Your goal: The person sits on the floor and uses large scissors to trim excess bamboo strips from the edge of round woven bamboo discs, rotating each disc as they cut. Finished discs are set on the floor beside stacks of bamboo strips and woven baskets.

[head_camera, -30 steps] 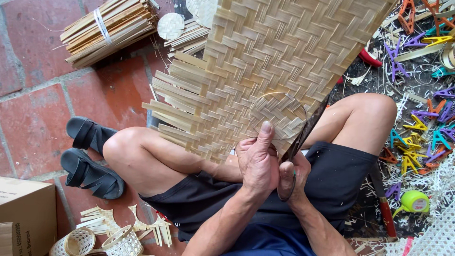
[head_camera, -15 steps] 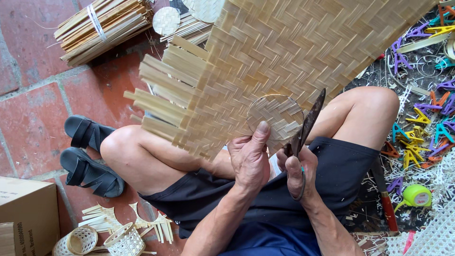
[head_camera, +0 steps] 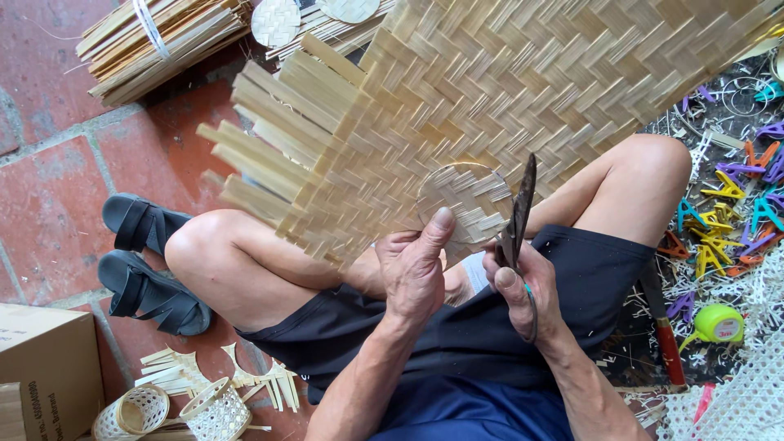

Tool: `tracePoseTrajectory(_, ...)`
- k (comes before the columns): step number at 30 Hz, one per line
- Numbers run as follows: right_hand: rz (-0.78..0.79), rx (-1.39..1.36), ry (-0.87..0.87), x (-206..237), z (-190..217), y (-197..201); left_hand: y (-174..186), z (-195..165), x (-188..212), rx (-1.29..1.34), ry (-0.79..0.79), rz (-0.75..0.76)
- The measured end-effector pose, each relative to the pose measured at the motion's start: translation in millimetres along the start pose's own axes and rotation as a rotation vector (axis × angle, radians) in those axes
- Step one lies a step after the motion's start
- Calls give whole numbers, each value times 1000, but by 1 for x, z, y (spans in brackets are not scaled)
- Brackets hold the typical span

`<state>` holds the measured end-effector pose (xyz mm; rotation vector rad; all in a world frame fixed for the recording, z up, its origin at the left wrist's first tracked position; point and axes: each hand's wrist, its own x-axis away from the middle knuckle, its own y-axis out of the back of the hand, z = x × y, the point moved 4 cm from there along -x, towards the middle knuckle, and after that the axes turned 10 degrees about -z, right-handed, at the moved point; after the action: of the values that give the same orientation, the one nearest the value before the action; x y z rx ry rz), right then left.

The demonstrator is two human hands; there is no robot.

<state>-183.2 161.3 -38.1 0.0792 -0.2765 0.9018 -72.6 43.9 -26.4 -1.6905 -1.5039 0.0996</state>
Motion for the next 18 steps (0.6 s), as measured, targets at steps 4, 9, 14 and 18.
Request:
tracePoseTrajectory(4,54,-8,27,0,2,2,5,0,0,-24,22,3)
tracePoseTrajectory(9,50,29,-92,0,-3,3,12,-3,-2,-58,55,10)
tracePoseTrajectory(14,151,-22,65,0,5,1,16,-11,-3,-111,140,36)
tracePoseTrajectory(18,49,79,-89,-3,-5,2,17,-19,-5,-291,141,78)
